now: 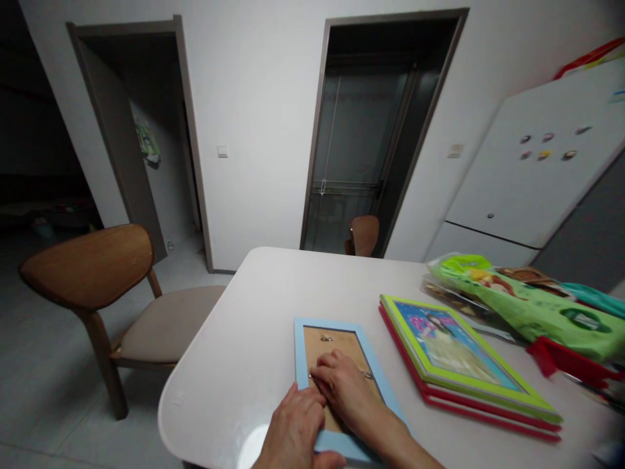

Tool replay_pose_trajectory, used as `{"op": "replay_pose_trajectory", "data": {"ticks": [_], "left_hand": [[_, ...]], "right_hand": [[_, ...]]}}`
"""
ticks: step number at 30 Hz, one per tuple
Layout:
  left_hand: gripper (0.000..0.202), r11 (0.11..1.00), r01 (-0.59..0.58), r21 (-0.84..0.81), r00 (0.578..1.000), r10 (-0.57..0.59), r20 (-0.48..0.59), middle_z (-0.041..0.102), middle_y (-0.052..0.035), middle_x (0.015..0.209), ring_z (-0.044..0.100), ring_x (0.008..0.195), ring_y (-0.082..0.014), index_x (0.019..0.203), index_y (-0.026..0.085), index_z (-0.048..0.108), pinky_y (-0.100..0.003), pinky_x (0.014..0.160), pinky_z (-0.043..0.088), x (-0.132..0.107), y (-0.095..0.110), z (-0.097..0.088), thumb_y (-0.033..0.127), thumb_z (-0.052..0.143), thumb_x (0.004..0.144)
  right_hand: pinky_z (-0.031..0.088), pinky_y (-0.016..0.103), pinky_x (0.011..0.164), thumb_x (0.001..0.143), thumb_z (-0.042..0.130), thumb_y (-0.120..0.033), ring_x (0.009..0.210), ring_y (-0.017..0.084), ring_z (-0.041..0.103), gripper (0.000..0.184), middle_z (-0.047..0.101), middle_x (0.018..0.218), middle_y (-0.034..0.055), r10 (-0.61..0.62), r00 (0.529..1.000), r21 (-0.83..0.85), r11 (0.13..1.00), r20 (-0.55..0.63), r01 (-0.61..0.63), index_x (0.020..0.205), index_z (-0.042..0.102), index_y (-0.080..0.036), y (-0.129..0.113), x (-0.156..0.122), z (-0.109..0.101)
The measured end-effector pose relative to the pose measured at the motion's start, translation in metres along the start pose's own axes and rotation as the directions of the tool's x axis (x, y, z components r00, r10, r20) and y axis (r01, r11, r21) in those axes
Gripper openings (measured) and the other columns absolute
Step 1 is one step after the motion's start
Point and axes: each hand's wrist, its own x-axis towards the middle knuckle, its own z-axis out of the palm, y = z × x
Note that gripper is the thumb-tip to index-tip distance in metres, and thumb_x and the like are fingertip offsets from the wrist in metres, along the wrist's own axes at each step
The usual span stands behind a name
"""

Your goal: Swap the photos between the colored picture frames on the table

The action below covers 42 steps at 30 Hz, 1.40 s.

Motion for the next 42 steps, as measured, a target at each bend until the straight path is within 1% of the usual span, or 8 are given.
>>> {"op": "replay_pose_trajectory", "data": {"ticks": [5,10,16,23,29,33,36,42], "left_hand": [[0.045,1.000,0.000,0.013,0.999,-0.001,0.033,0.060,-0.0084,0.099,0.054,0.095,-0.0231,0.090,0.015,0.054,-0.043,0.094,0.032,0.003,0.005,-0.007,0.034,0.072,0.053],[0.046,0.999,-0.041,0.032,0.999,0.041,0.010,0.061,-0.0082,0.095,0.056,0.091,-0.0236,0.088,0.015,0.054,-0.044,0.091,0.034,0.002,0.004,-0.008,0.038,0.072,0.052],[0.043,0.998,-0.060,0.013,0.998,0.061,-0.029,0.062,-0.0081,0.092,0.057,0.087,-0.0242,0.083,0.017,0.053,-0.047,0.087,0.037,0.001,0.000,-0.005,0.041,0.071,0.052],[0.042,1.000,-0.031,0.007,0.999,0.031,-0.011,0.062,-0.0052,0.090,0.057,0.084,-0.0236,0.075,0.019,0.052,-0.045,0.086,0.038,0.004,-0.002,-0.004,0.043,0.073,0.048],[0.038,0.999,0.011,-0.030,1.000,-0.011,-0.023,0.059,-0.0051,0.095,0.054,0.089,-0.0225,0.077,0.018,0.053,-0.043,0.092,0.032,-0.001,0.003,-0.006,0.033,0.074,0.049],[0.032,0.996,0.050,-0.078,0.999,-0.051,-0.012,0.057,-0.0031,0.099,0.050,0.095,-0.0196,0.079,0.019,0.052,-0.039,0.096,0.025,-0.004,0.008,-0.010,0.025,0.071,0.054],[0.032,0.995,0.051,-0.086,0.999,-0.050,0.018,0.057,-0.0033,0.100,0.049,0.096,-0.0188,0.079,0.018,0.052,-0.037,0.097,0.025,-0.004,0.007,-0.015,0.024,0.071,0.055],[0.031,0.998,0.061,-0.013,0.994,-0.060,0.094,0.055,-0.0058,0.107,0.046,0.104,-0.0214,0.081,0.019,0.052,-0.042,0.097,0.024,-0.003,0.013,-0.020,0.022,0.070,0.056]], "right_hand": [[0.034,0.024,0.068,0.079,0.042,-0.022,0.076,0.014,0.048,0.024,0.058,0.073,0.0015,-0.059,0.998,0.037,0.998,-0.007,0.059,0.062,0.059,-0.019,0.005,-0.004,-0.002],[0.036,0.024,0.069,0.074,0.044,-0.024,0.077,0.015,0.054,0.024,0.063,0.086,0.0052,0.186,0.972,0.122,0.978,-0.147,-0.169,0.089,0.061,-0.018,0.041,0.022,0.002],[0.032,0.021,0.052,0.068,0.050,-0.027,0.059,0.013,0.055,0.015,0.065,0.066,0.0025,0.380,0.913,0.122,0.923,-0.149,-0.364,0.064,0.063,-0.019,0.073,0.059,0.014],[0.026,0.022,0.045,0.061,0.058,-0.029,0.049,0.012,0.050,0.012,0.061,0.057,0.0028,0.513,0.843,0.121,0.858,-0.160,-0.499,0.059,0.059,-0.018,0.083,0.078,0.013],[0.036,0.023,0.057,0.077,0.037,-0.034,0.063,0.013,0.054,0.029,0.062,0.068,0.0036,0.355,0.921,0.140,0.932,-0.158,-0.335,0.069,0.060,-0.017,0.055,0.044,-0.010],[0.037,0.026,0.073,0.079,0.039,-0.030,0.082,0.014,0.050,0.025,0.059,0.085,0.0020,0.025,0.999,0.111,0.994,-0.044,-0.020,0.072,0.061,-0.023,0.028,-0.024,-0.017],[0.036,0.034,0.077,0.079,0.040,-0.026,0.090,0.019,0.046,0.021,0.056,0.093,0.0045,-0.169,0.986,0.058,0.984,0.015,0.168,0.085,0.061,-0.025,0.017,-0.063,-0.016],[0.039,0.038,0.080,0.077,0.044,-0.023,0.093,0.020,0.046,0.021,0.055,0.099,0.0057,-0.160,0.985,0.115,0.979,-0.068,0.167,0.090,0.061,-0.025,0.018,-0.076,-0.010]]}}
